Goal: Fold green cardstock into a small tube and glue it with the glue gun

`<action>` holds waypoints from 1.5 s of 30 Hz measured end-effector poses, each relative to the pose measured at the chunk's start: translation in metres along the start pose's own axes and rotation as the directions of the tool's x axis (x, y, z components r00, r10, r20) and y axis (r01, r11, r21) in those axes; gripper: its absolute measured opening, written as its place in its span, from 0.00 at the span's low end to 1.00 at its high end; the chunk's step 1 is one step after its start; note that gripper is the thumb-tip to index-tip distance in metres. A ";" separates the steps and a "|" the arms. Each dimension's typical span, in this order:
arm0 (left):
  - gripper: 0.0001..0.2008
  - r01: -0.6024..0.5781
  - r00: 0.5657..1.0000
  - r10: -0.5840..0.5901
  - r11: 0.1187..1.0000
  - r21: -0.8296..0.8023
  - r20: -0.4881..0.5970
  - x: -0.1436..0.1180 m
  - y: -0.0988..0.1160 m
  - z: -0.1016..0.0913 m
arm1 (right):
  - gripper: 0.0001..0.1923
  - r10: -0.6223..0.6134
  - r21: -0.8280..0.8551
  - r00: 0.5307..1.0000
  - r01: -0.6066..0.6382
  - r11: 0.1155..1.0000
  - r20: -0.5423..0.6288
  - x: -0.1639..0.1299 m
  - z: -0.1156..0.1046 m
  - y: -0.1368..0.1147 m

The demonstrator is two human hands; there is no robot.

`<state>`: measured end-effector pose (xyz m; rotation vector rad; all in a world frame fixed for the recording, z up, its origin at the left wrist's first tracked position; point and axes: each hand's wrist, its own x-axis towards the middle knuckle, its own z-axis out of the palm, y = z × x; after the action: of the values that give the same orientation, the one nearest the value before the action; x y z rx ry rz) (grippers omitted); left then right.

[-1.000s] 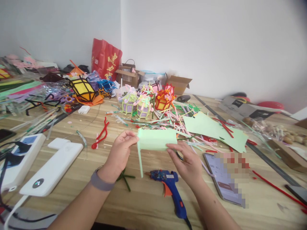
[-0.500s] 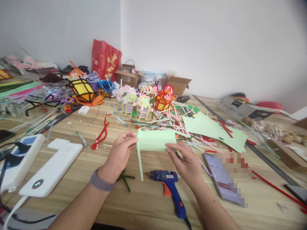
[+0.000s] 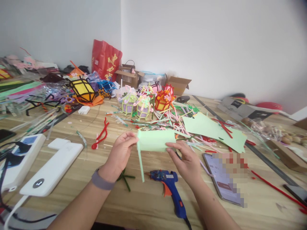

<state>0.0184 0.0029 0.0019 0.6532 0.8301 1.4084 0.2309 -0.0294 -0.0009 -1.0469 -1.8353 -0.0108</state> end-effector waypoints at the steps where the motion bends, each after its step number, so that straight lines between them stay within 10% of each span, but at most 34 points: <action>1: 0.13 -0.002 1.000 0.002 1.000 0.007 0.001 0.000 0.000 0.000 | 0.07 0.002 0.000 1.000 -0.002 1.000 0.001 0.000 0.000 0.000; 22: 0.07 -0.377 0.925 0.358 0.842 0.386 0.124 -0.009 -0.006 -0.004 | 0.06 0.100 0.108 0.993 -0.093 0.990 -0.062 0.002 0.004 0.020; 31: 0.14 -0.287 0.957 0.279 0.872 0.397 0.078 0.000 -0.012 -0.009 | 0.07 0.090 0.168 0.996 -0.086 0.982 -0.022 -0.001 0.010 0.031; 38: 0.16 -0.209 0.968 0.245 0.908 0.362 -0.056 0.006 -0.019 -0.013 | 0.05 0.433 0.474 0.901 -0.374 0.797 -0.017 -0.012 0.022 0.035; 45: 0.16 -0.121 0.982 0.171 0.895 0.430 -0.081 -0.006 -0.017 -0.006 | 0.08 0.461 0.440 0.887 -0.410 0.799 -0.010 -0.018 0.020 0.033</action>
<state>0.0230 -0.0048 -0.0145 0.9897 1.2211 1.4213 0.2404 -0.0116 -0.0386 -1.0980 -1.3629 0.5760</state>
